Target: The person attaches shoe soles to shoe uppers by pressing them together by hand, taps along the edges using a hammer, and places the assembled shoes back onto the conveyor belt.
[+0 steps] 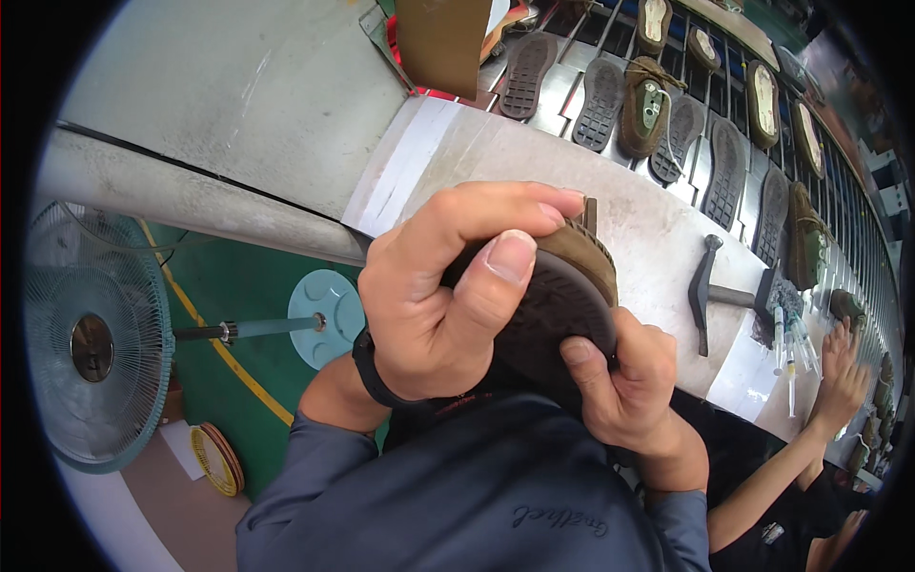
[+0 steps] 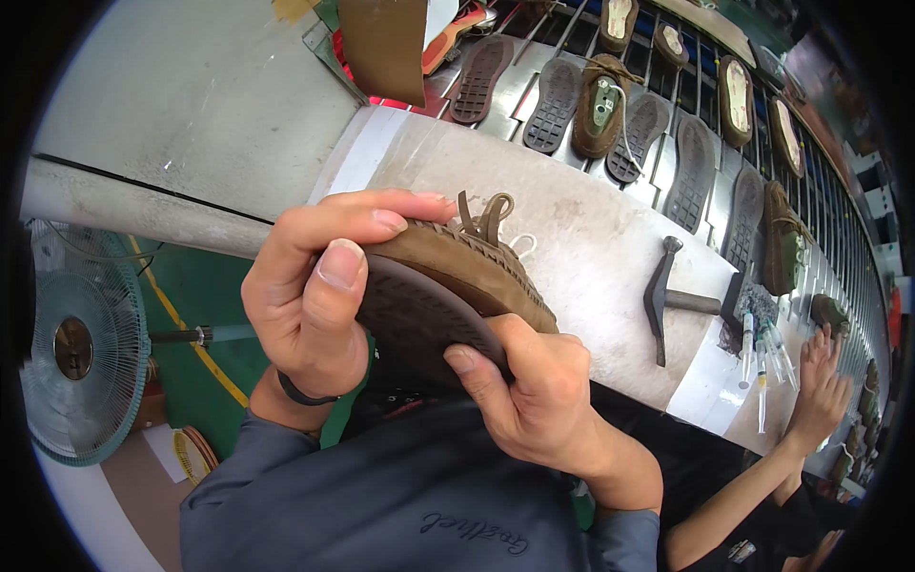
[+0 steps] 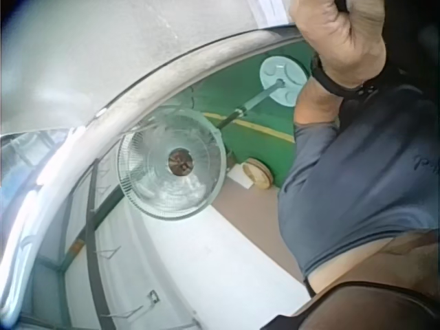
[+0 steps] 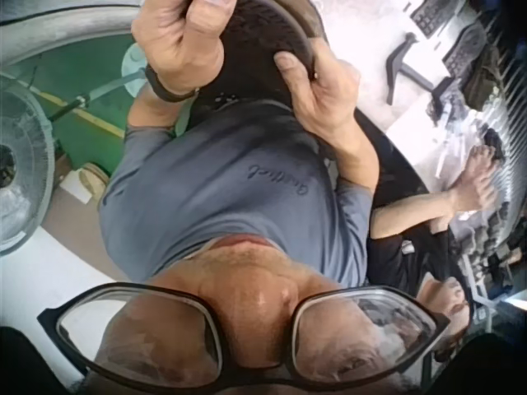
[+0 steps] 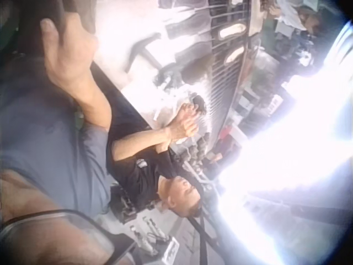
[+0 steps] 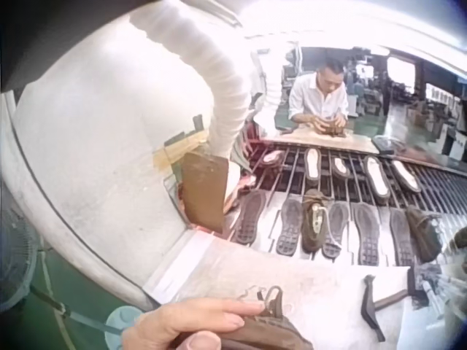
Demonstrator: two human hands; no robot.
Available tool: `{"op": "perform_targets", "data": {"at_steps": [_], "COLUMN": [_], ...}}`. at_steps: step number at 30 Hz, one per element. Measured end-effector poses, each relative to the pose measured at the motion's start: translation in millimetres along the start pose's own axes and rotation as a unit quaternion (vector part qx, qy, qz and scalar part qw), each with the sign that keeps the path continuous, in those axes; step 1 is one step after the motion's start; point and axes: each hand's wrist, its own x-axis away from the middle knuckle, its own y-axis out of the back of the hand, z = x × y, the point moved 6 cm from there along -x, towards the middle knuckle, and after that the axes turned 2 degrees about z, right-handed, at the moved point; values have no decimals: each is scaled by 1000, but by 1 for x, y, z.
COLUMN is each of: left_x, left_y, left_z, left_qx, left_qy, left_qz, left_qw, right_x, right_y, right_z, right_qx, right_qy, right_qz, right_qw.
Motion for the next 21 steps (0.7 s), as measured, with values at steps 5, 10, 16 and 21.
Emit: {"op": "perform_targets", "data": {"at_steps": [5, 10, 16, 21], "left_x": [2, 4, 9, 8], "left_y": [6, 18, 25, 30], "left_z": [8, 11, 12, 14], "left_qx": [-2, -29, -94, -95], "left_qy": [49, 55, 22, 30], "left_qz": [1, -9, -14, -36], "left_qw": [999, 998, 995, 994], "right_x": [-7, -9, -17, -21], "right_y": [-4, -2, -10, -14], "right_z": [0, -8, -7, -6], "right_qx": [20, 27, 25, 40], "right_qy": [45, 28, 36, 42], "right_qz": [-14, -28, -43, -52], "right_qw": [999, 999, 998, 997]}}
